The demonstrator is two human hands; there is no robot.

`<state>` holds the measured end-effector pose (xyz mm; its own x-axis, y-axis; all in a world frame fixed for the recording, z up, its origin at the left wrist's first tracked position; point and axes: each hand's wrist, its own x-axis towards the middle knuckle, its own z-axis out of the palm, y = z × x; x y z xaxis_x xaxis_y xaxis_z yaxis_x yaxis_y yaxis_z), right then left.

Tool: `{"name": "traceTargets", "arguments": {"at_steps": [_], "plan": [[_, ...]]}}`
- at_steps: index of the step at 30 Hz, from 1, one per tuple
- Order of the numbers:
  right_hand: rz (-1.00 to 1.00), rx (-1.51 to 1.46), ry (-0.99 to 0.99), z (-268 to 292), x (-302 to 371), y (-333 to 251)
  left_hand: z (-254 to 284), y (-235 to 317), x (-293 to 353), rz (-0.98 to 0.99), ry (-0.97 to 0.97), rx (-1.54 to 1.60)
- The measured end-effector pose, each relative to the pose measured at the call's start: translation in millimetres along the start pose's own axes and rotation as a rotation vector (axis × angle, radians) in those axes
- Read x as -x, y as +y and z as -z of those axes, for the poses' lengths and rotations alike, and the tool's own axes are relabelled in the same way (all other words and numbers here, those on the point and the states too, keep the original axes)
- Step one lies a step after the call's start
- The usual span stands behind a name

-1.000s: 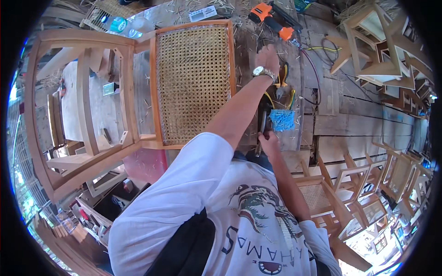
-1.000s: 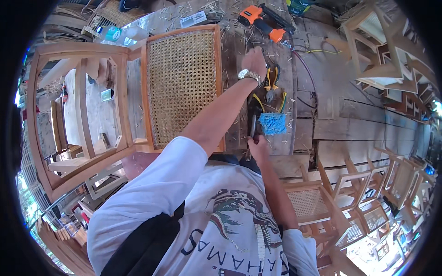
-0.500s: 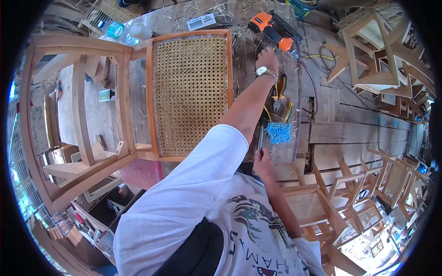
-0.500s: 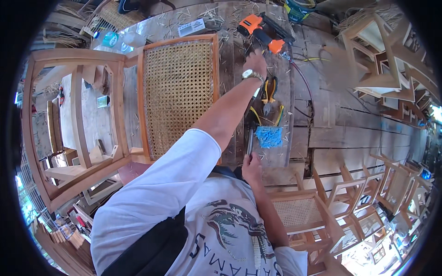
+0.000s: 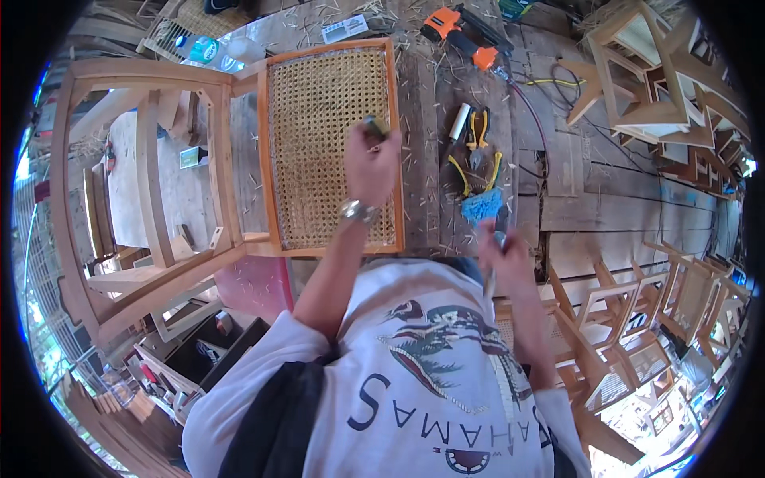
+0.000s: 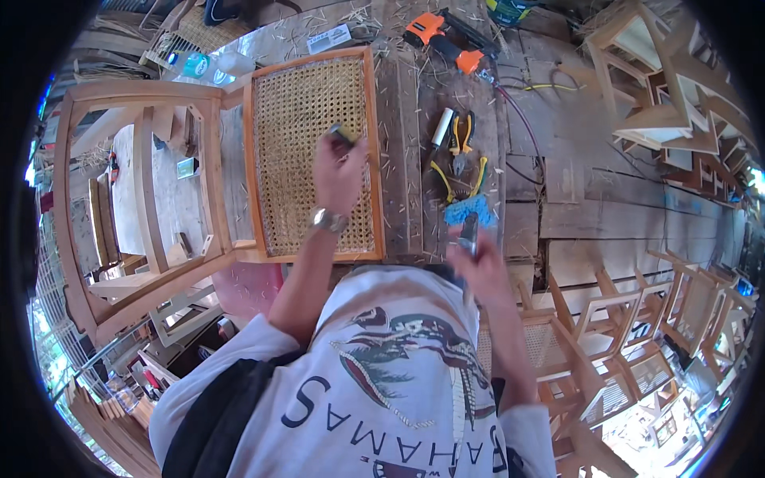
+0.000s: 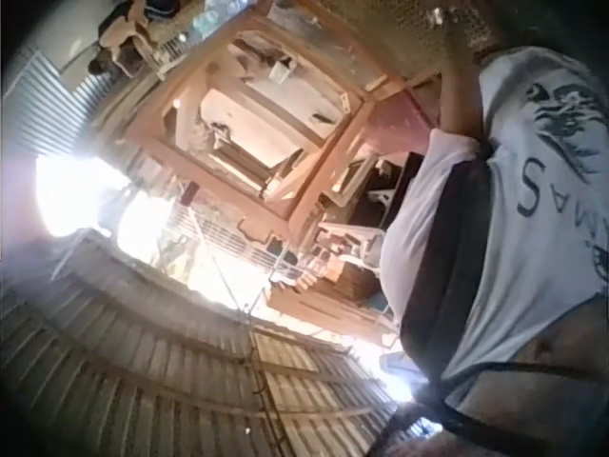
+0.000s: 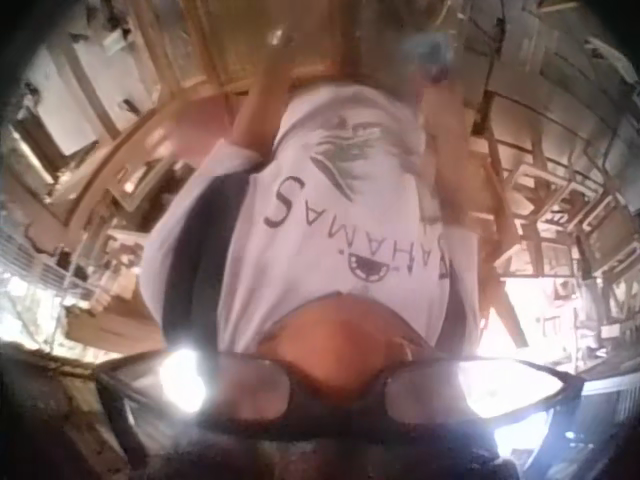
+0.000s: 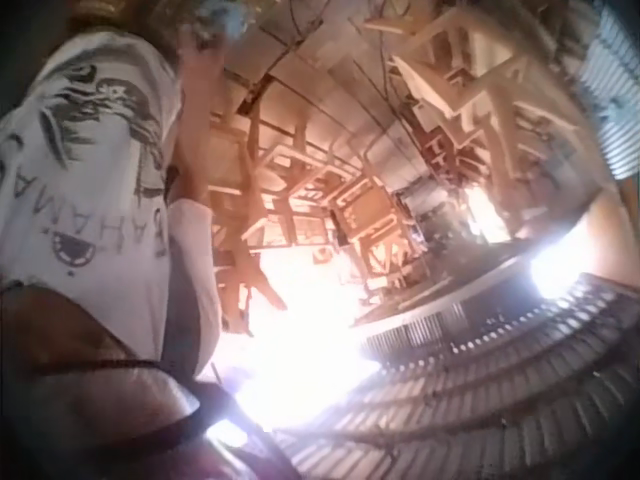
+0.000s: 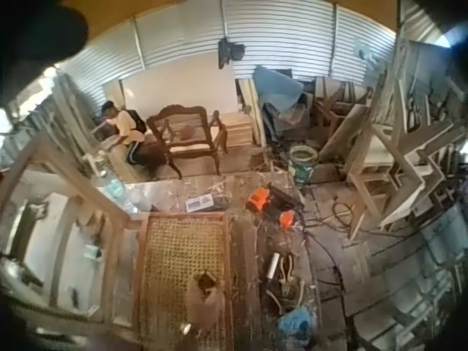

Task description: Installing a cane webbing seat onto a wooden chair frame using wedges and a hammer.

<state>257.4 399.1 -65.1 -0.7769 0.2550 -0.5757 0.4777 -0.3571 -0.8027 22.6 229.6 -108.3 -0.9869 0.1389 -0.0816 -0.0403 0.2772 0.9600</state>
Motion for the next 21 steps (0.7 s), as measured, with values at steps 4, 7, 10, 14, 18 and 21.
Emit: {"name": "traceTargets", "arguments": {"at_steps": [4, 7, 10, 14, 18, 21], "plan": [[0.565, -0.115, 0.163, -17, -19, -13, 70, -15, 22, 0.165, 0.029, 0.193], [0.598, 0.377, 0.435, -8, 13, -29, 92, -17, 10, 0.174, 0.03, 0.262], [0.346, 0.706, 0.5, 11, 63, -41, 97, -14, -11, 0.043, -0.043, 0.274], [-0.103, 0.18, 0.477, 22, 117, -31, 91, -11, -45, -0.098, -0.114, 0.226], [-0.097, -0.024, 0.596, -2, 152, 14, 79, -10, -83, -0.258, -0.166, 0.122], [0.052, -0.167, 0.604, -28, 166, 43, 69, -10, -105, -0.35, -0.212, 0.162]]}}
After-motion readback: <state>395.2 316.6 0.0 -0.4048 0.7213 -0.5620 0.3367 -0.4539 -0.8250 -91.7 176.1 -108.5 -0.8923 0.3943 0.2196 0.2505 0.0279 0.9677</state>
